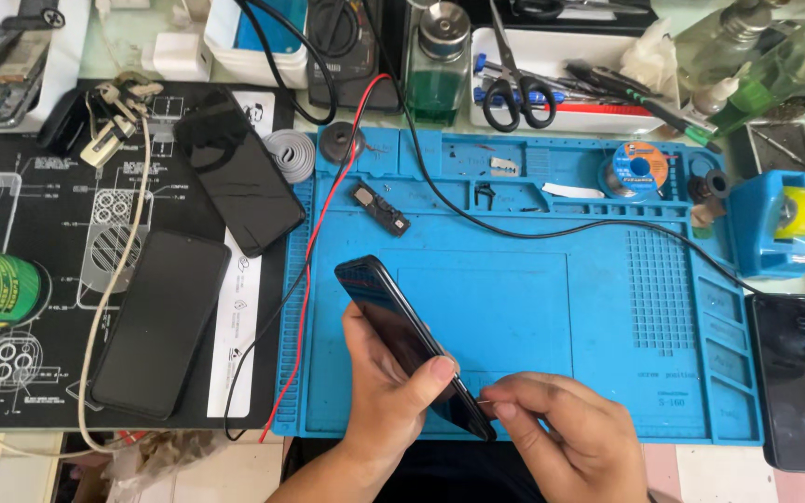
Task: The person uses a SIM ejector tool to pry open the back cover of a smartphone, then uses a screwdriver to remove screws and a metal plate from the internal chassis. The person also uses tweezers to adjust a small internal component.
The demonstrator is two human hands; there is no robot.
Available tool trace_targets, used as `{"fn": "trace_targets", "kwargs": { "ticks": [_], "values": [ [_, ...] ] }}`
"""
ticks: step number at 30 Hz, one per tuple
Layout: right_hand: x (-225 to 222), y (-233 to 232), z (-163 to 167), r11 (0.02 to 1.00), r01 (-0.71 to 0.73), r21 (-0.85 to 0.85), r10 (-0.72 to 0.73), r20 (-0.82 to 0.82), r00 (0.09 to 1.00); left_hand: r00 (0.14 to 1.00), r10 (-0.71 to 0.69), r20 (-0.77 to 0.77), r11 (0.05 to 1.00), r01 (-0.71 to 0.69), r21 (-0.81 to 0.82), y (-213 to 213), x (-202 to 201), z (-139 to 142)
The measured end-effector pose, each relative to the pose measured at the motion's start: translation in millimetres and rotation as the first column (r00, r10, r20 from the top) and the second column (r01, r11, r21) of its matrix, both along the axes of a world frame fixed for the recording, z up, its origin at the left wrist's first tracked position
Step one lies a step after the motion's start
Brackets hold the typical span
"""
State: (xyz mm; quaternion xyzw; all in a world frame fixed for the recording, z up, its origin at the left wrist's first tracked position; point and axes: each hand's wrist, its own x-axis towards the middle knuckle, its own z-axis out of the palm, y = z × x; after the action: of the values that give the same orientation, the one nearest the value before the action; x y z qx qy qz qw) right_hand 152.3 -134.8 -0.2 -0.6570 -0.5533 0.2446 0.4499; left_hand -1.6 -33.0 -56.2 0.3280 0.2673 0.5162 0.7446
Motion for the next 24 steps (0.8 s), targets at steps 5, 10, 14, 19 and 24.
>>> {"fn": "trace_targets", "kwargs": {
  "ticks": [5, 10, 14, 19, 24],
  "values": [
    [1, -2, -1, 0.999, 0.005, 0.053, -0.008, 0.062, 0.998, 1.000, -0.005, -0.011, 0.999, 0.006, 0.045, -1, 2, 3],
    [1, 2, 2, 0.999, 0.026, 0.042, -0.029, 0.071, 0.997, 1.000, -0.014, -0.015, 0.999, 0.014, 0.033, 0, 5, 6],
    [2, 3, 3, 0.998, 0.032, 0.048, -0.038, 0.113, 0.993, 1.000, -0.022, -0.021, 0.999, 0.023, 0.030, 0, 6, 8],
    [-2, 6, 1, 0.968, -0.042, 0.249, -0.041, 0.317, 0.948, 0.999, -0.014, -0.029, 0.998, 0.016, 0.055, 1, 10, 10],
    [-4, 7, -4, 0.971, 0.012, 0.238, -0.080, 0.280, 0.957, 0.996, 0.004, -0.089, 0.999, 0.000, 0.044, 0, 14, 12]
  ]
}}
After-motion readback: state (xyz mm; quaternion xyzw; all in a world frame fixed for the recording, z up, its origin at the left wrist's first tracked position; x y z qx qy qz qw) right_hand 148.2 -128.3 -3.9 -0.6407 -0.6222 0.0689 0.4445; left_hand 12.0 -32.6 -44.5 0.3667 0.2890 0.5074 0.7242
